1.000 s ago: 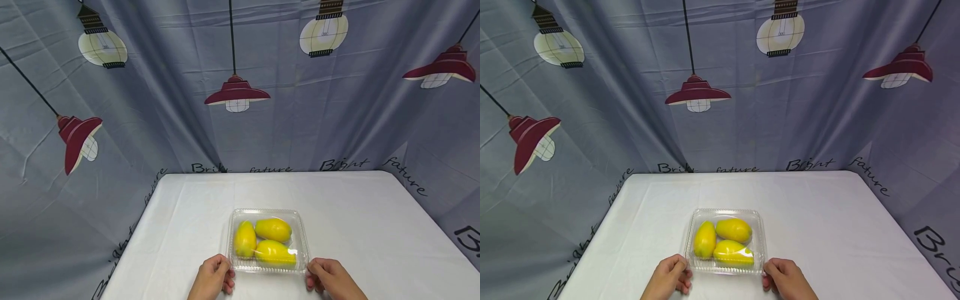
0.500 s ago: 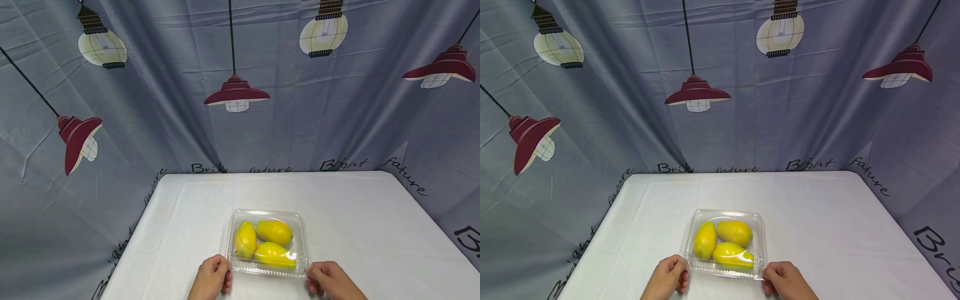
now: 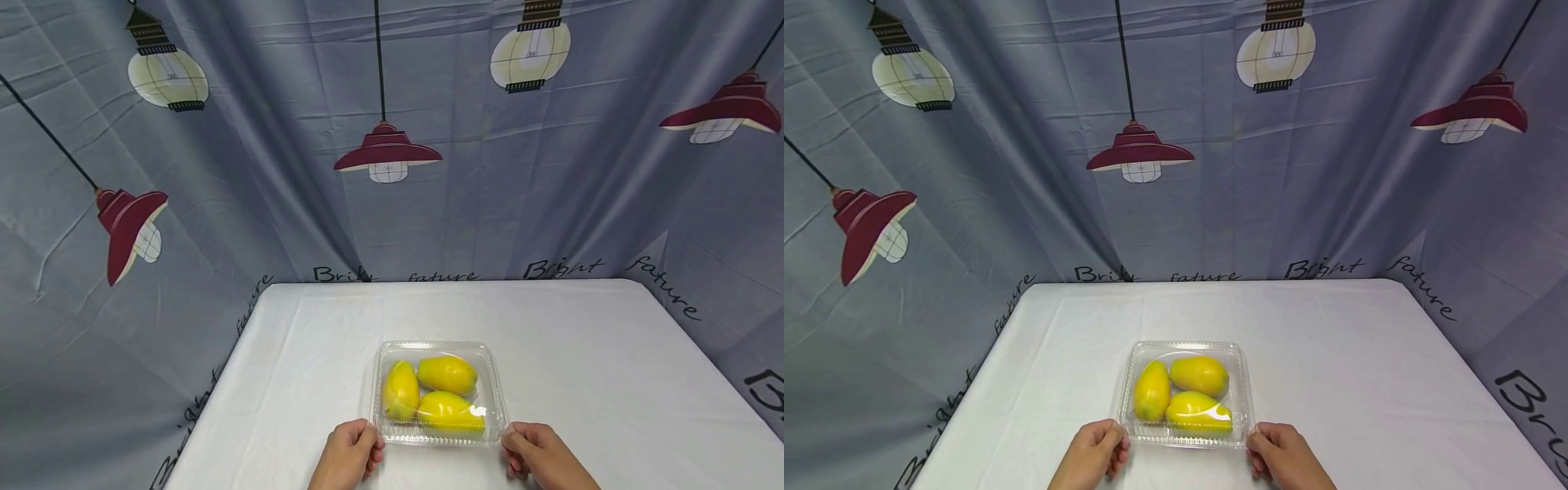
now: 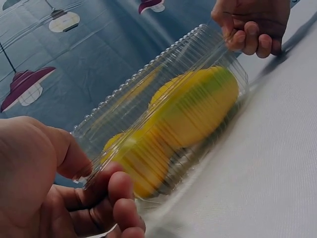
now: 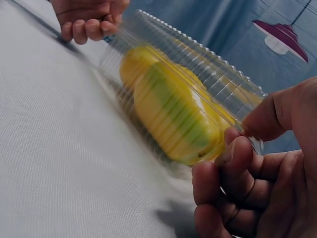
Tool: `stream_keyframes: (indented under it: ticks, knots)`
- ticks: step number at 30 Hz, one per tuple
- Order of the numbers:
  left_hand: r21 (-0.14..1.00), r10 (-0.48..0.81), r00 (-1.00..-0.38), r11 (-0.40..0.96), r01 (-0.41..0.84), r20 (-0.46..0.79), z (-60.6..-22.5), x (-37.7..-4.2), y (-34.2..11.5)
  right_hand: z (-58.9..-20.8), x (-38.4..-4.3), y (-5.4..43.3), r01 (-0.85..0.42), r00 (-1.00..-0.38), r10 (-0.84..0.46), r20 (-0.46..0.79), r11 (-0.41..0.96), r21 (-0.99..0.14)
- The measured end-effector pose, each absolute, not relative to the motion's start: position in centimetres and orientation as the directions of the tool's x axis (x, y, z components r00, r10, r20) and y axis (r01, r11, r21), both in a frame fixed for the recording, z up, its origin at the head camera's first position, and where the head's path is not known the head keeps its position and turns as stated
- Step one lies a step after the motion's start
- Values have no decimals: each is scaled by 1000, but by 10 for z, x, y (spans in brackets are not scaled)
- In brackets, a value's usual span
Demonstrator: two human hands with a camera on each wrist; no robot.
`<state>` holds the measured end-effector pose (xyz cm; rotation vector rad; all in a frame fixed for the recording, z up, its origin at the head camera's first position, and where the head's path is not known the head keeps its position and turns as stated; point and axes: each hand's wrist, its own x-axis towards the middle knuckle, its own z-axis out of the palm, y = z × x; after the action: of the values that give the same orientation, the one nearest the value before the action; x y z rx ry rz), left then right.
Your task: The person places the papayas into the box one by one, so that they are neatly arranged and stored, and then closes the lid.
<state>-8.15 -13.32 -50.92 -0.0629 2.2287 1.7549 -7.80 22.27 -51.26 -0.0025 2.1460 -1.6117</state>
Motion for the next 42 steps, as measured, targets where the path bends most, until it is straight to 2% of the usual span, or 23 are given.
stream_keyframes:
  ticks: [9,15,25,34,39,42]
  knots:
    - [949,138,-967,263,-174,-216,-510,-81,-134,-513,-78,222,248,-900,-283,-333,297,-922]
    - [948,145,-968,276,-158,-204,-509,-81,-134,-514,-76,219,267,-911,-235,-340,293,-918]
    - [947,167,-950,231,-223,-264,-509,-82,-133,-513,-80,214,336,-905,-150,-399,322,-885]
    - [943,190,-943,245,-223,-273,-503,-82,-138,-507,-79,221,307,-908,-175,-381,342,-888]
    - [920,100,-977,367,-138,-187,-483,-90,-154,-488,-87,231,258,-948,-27,-316,513,-819]
    - [861,-25,-998,504,-69,-65,-462,-99,-165,-469,-93,240,164,-983,52,-175,672,-722]
